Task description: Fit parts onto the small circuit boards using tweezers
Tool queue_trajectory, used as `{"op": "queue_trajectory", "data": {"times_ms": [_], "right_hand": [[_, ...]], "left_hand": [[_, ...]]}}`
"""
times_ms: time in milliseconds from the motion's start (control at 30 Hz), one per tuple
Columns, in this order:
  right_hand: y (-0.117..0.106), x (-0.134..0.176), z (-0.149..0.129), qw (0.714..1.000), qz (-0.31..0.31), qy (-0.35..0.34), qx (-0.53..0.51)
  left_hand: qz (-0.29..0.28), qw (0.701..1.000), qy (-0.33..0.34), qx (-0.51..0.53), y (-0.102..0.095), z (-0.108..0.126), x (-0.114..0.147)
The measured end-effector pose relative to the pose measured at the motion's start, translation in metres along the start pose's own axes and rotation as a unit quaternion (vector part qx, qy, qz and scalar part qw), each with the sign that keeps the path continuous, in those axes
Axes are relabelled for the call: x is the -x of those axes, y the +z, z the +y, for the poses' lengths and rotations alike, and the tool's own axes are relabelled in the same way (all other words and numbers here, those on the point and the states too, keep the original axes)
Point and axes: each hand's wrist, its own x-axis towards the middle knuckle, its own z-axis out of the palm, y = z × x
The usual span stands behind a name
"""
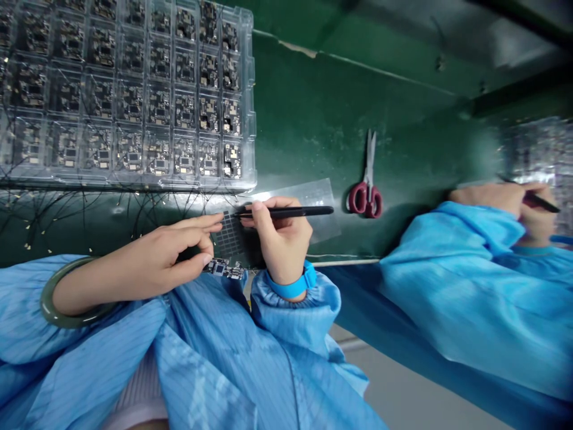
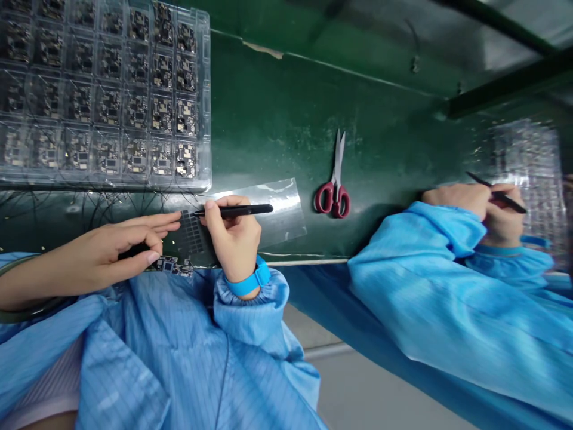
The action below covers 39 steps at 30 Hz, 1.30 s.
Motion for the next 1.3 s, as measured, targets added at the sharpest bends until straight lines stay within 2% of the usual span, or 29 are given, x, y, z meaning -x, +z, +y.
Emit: {"op": "queue_trajectory", "data": {"times_ms": [200,467,667,733,833,933,1067,1233,1300], "right_hand": [[-0.001,-0.003,-0.003,1.000,-0.003,0.006,-0.027],[-0.008,-0.003,-0.013,0.979,-0.014,0.010,-0.205],[-0.003,-0.001,-0.018,0.972,-0.062,0.006,-0.224],[0.000,-0.004,-0.015,0.966,-0.090,0.019,-0.241],[0.000,-0.008,-0.009,0.954,-0.133,0.041,-0.266],[-0.001,-0.009,-0.010,0.950,-0.134,0.043,-0.278],[-0.004,-0.003,-0.021,0.950,-0.116,0.010,-0.291],[-0.004,0.008,-0.038,0.950,-0.200,0.029,-0.239],[-0.003,0.010,-0.041,0.954,-0.209,0.037,-0.213]], "left_hand": [[0.000,1.000,0.007,-0.012,0.000,-0.001,0.000],[0.005,1.000,0.012,-0.019,0.000,-0.002,-0.001],[0.068,0.997,0.002,0.030,-0.001,-0.002,0.002],[0.059,0.997,-0.001,0.048,-0.004,0.000,0.004],[0.008,0.998,0.022,0.066,-0.008,0.003,0.006],[-0.018,0.994,0.028,0.100,-0.009,0.005,0.008],[0.032,0.984,-0.029,0.171,-0.005,0.006,0.007],[0.045,0.985,-0.053,0.155,-0.003,0.006,0.006],[0.050,0.986,-0.052,0.151,-0.003,0.005,0.005]]}}
